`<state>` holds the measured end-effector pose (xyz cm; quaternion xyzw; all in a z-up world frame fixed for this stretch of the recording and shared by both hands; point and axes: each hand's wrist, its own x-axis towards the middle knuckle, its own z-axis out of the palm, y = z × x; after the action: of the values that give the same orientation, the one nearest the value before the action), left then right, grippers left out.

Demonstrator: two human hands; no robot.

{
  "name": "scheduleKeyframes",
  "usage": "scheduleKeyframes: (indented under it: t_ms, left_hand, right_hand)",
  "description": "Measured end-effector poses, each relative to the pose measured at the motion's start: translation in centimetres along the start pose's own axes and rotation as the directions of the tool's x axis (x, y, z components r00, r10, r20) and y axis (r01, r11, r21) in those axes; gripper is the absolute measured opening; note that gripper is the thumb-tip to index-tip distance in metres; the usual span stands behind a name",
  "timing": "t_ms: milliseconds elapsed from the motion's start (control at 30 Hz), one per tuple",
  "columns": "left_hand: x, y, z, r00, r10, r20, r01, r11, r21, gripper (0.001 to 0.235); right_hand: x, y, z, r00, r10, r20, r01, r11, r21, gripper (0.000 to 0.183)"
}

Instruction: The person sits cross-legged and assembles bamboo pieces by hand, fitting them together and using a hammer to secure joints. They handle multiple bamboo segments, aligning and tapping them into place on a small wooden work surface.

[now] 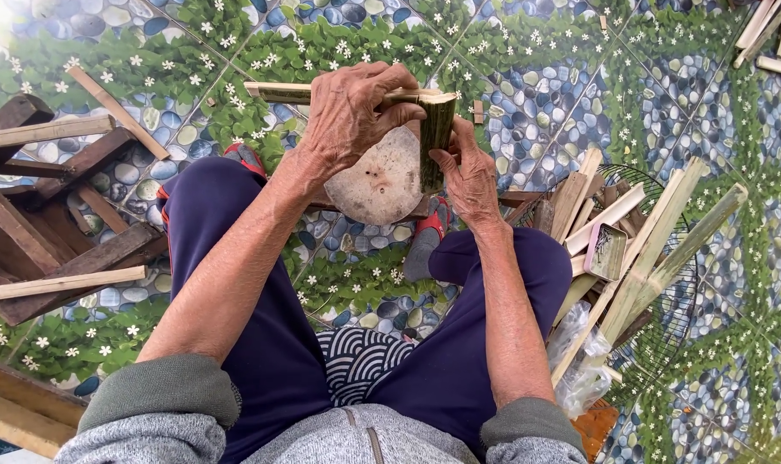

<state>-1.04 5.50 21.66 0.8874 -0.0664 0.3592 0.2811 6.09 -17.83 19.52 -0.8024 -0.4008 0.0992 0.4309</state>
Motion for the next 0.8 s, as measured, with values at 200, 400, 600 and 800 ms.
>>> scheduleKeyframes:
  t_ms: [200, 400, 600, 800]
  left_hand:
    - [0.3, 0.8, -0.6, 1.000, 0.015, 0.011, -0.015, 1.000, -0.005, 0.021]
    - [0.3, 0.8, -0.6, 1.000, 0.016, 0.010, -0.017, 1.000, 0.011, 0.021]
    - [0.2, 1.2, -0.7, 0.999, 0.016, 0.037, -0.015, 1.000, -0.019, 0.020]
    - [-0.5, 0.8, 0.6, 0.987, -0.003, 0.162, -0.007, 0.998, 0.059, 0.025]
  right_hand:
    - [-0.1, 2.3, 0.8, 1.000, -0.003, 0.005, 0.003, 0.999, -0.033, 0.036]
    - [-1.4, 6.8, 1.7, 0.994, -0.112, 0.010, 0.113, 0.987, -0.117, 0.080]
    - [0.4, -1.5, 0.6, 0.999, 0.054, -0.005, -0.053, 0.997, 0.057, 0.043]
    - [0.9, -4.0, 0.5, 0.989, 0.032, -0.141, -0.003, 0.980, 0.200, 0.032]
